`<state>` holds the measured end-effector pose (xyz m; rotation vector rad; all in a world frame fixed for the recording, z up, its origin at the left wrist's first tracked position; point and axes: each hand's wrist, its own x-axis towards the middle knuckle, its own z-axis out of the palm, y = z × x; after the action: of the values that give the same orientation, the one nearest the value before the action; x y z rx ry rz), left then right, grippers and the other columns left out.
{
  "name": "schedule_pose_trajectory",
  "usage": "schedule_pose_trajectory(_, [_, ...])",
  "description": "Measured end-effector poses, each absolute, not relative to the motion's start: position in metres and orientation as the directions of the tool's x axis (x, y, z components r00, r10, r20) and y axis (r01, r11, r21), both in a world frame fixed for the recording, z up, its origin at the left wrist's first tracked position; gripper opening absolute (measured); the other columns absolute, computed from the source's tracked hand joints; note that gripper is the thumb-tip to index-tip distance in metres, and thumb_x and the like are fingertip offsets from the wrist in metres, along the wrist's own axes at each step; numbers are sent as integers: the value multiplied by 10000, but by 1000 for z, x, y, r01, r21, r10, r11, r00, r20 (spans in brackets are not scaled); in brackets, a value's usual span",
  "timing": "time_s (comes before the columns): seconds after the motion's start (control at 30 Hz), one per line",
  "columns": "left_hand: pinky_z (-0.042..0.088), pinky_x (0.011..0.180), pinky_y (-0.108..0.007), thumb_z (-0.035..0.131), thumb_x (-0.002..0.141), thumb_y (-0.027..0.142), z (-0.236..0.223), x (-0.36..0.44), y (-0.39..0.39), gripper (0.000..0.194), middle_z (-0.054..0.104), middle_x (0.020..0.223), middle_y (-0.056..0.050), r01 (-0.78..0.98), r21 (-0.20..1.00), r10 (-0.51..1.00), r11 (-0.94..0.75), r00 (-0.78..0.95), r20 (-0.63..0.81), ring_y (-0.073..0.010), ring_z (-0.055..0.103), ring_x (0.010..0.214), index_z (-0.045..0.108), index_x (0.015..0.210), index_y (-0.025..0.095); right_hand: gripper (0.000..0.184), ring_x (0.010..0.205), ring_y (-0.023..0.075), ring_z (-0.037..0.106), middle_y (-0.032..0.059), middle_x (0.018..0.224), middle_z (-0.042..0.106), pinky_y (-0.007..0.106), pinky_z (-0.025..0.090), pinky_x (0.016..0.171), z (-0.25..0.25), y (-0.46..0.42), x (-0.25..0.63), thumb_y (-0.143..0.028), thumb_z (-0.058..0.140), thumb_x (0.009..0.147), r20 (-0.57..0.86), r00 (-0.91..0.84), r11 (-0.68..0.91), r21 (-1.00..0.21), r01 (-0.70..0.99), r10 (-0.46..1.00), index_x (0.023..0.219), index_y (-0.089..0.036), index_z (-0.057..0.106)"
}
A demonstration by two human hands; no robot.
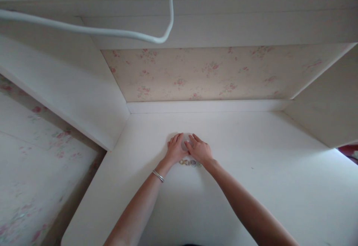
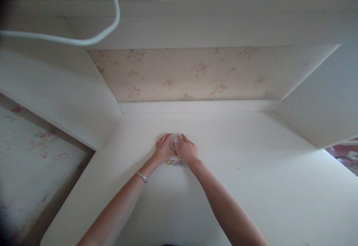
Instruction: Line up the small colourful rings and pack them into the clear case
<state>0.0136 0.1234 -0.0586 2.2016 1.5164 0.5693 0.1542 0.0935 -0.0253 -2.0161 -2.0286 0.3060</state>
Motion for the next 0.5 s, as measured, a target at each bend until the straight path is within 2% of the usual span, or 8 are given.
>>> schedule_pose_trajectory(0.17, [279,1015,-402,629,710,293,-58,17,125,630,506,1296,-113,768,547,939,-332,322,118,-265,431,1192,426,1295,183,500,1105,253,559,97,1420,394,354,449,892,-28,92,153,-478,305,927,38,-57,65,-309,949,998,1349,-236,417])
schedule_pose_trajectory(0.5, [324,981,-377,634,712,334,-58,19,125,541,589,1203,-92,774,551,949,-312,279,146,-256,503,1120,505,1220,201,518,1139,259,537,152,1402,404,353,406,948,-32,96,156,-428,247,948,52,-126,135,-278,951,991,1347,-148,422])
